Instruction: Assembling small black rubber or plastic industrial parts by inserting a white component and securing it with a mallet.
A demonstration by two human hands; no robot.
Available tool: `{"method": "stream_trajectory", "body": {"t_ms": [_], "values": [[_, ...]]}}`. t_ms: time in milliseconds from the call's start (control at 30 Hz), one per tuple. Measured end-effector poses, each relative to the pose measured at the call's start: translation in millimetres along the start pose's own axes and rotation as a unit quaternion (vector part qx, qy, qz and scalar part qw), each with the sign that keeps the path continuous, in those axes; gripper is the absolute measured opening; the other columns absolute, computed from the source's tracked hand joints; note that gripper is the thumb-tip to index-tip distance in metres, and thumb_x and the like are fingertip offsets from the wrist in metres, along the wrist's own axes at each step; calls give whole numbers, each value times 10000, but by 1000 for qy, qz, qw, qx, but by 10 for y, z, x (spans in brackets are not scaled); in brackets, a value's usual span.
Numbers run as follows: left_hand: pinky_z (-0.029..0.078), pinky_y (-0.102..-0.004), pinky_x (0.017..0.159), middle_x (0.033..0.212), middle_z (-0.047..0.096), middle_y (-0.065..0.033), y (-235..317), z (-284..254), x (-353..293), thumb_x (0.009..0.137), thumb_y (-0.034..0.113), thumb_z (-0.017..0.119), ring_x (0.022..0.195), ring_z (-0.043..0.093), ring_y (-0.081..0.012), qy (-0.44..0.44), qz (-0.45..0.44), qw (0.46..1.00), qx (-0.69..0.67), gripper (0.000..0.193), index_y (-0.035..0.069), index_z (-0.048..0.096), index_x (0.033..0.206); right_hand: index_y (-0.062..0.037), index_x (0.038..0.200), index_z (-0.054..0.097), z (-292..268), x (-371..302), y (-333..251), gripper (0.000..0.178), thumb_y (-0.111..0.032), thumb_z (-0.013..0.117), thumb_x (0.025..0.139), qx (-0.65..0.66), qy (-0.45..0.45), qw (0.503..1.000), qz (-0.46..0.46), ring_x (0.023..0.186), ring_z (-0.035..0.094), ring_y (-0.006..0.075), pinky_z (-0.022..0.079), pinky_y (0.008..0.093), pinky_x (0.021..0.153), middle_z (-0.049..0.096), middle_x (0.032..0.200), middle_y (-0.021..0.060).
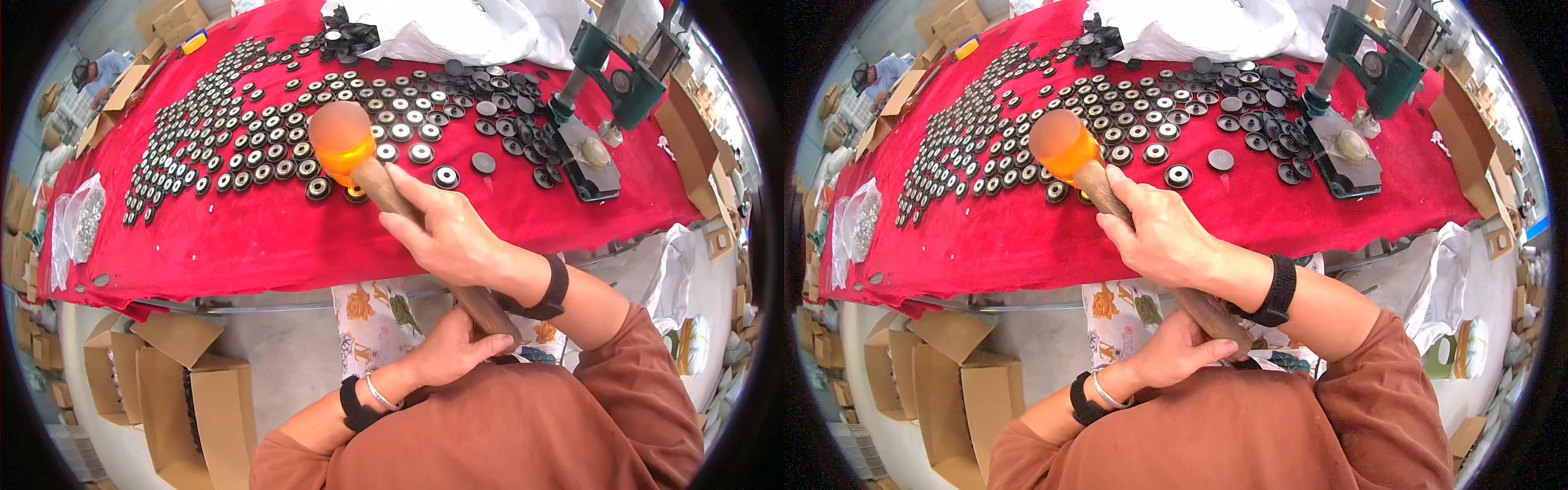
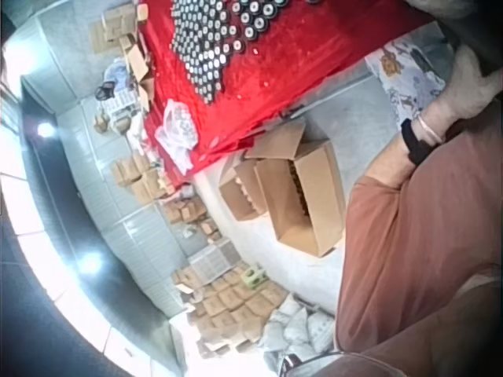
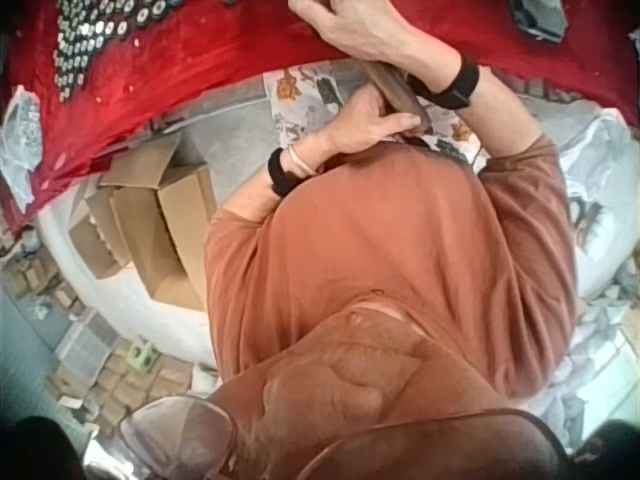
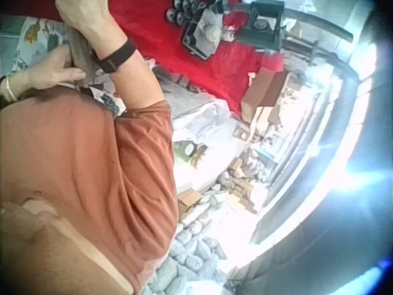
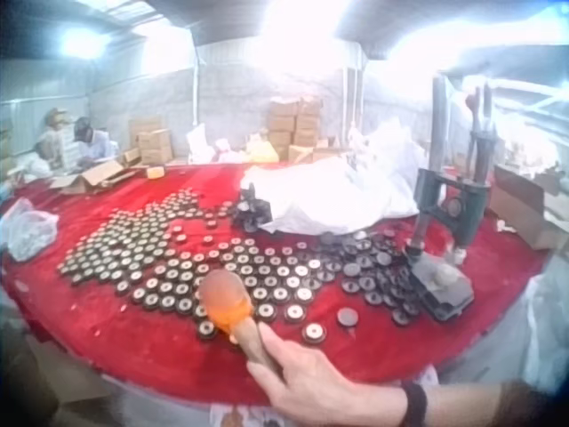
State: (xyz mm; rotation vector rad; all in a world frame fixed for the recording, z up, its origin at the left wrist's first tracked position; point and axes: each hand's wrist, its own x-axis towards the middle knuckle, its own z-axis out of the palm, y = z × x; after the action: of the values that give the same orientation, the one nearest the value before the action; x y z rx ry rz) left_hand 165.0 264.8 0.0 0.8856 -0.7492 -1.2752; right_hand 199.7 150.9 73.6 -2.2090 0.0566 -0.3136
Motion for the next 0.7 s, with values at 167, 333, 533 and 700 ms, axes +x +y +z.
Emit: {"method": "stream_trajectory", "body": {"t_ms": [167,333,533,700], "values": [[459,-301,823,1065,532,-87,-26,28,-13,893,168,591,968,525,-140,11,40,999,-11,424,-29,379,1203,17,1348,368,8,-20,-20,532,-151,564,884,-6,33,998,-50,808,576,133,470,287,726,613,897,175],[465,-302,832,1089,506,-80,-31,-48,-9,882,158,604,978,518,-139,-1,-73,995,-65,435,-13,379,1212,3,1352,375,36,-2,-35,520,-130,557,884,-12,33,999,10,698,555,116,469,275,643,605,868,111],[465,-284,845,1096,516,-75,-86,-56,-29,867,112,612,992,531,-130,57,50,997,2,446,-13,382,1228,-51,1383,359,54,35,74,525,-140,545,900,104,66,992,35,576,475,39,423,204,505,531,751,-22],[459,-295,867,1101,530,-69,170,-118,21,872,89,604,1002,535,-133,91,114,988,-44,444,-12,375,1238,2,1226,475,-21,368,-140,412,-170,561,862,48,80,995,-27,745,637,308,479,362,667,613,806,225]]}}
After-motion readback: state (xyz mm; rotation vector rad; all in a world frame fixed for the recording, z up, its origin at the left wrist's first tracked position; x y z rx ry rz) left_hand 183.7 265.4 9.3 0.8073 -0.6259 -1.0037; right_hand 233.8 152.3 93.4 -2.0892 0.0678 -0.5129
